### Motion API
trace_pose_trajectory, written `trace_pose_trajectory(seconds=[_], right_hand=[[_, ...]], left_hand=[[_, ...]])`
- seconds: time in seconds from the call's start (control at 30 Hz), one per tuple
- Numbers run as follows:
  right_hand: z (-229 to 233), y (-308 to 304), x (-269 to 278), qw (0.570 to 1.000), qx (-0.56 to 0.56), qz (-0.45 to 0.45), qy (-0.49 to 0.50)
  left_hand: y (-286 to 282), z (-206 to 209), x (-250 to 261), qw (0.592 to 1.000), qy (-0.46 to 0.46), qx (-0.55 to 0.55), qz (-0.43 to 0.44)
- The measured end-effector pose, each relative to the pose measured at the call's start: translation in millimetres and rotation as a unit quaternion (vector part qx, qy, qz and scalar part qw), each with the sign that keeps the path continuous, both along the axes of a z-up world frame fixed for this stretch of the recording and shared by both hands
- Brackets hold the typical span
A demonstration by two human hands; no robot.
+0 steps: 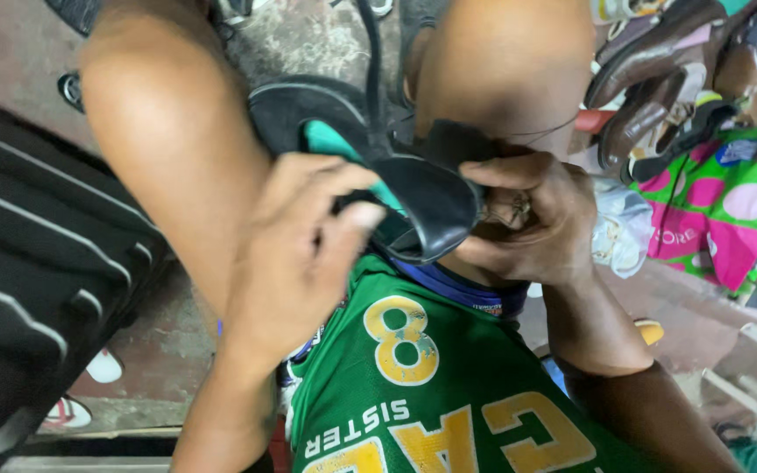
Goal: The person sews a black shoe using a needle and thread. They repeatedly push the needle through the shoe's upper and pull the thread tight to stitch the material together.
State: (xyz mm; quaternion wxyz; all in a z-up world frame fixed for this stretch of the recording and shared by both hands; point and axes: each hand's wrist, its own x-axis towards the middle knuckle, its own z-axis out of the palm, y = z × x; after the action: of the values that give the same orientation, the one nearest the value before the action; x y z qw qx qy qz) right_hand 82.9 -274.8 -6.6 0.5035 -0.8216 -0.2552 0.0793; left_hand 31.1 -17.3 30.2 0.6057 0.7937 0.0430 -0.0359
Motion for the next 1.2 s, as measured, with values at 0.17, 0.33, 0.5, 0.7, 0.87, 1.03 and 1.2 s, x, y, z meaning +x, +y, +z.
trace_pose_trajectory(seconds=[0.17, 0.33, 0.5, 0.7, 0.87, 1.03, 1.2], right_hand=[[-6.0, -3.4, -3.8, 0.999, 0.004, -0.034, 0.034], [-8.4, -4.0, -5.9, 0.996, 0.047, -0.044, 0.068], [-1.4, 0.5, -5.5, 0.999, -0.013, -0.031, 0.030], [7.5, 13.6, 2.0, 1.000, -0.011, -0.007, -0.007], [8.3, 12.4, 0.0, 1.000, -0.003, 0.008, -0.019], [3.5, 8.3, -0.3, 1.000, -0.011, 0.009, 0.016], [-3.2, 10.1, -5.6, 0.997, 0.014, 0.007, 0.076]], left_hand=[[-2.3, 1.4, 18.7, 0.996, -0.032, 0.048, -0.069], [0.6, -23.3, 4.4, 0.989, 0.116, -0.084, -0.033], [22.8, -39.5, -28.8, 0.998, 0.044, -0.029, 0.041], [80.2, -48.6, -58.2, 0.943, 0.016, -0.117, 0.311], [45.9, -34.8, -56.8, 0.964, 0.019, -0.038, 0.263], [13.3, 8.2, -18.2, 0.987, -0.105, 0.087, 0.080], [-0.8, 2.9, 19.6, 0.985, 0.014, 0.168, -0.045]])
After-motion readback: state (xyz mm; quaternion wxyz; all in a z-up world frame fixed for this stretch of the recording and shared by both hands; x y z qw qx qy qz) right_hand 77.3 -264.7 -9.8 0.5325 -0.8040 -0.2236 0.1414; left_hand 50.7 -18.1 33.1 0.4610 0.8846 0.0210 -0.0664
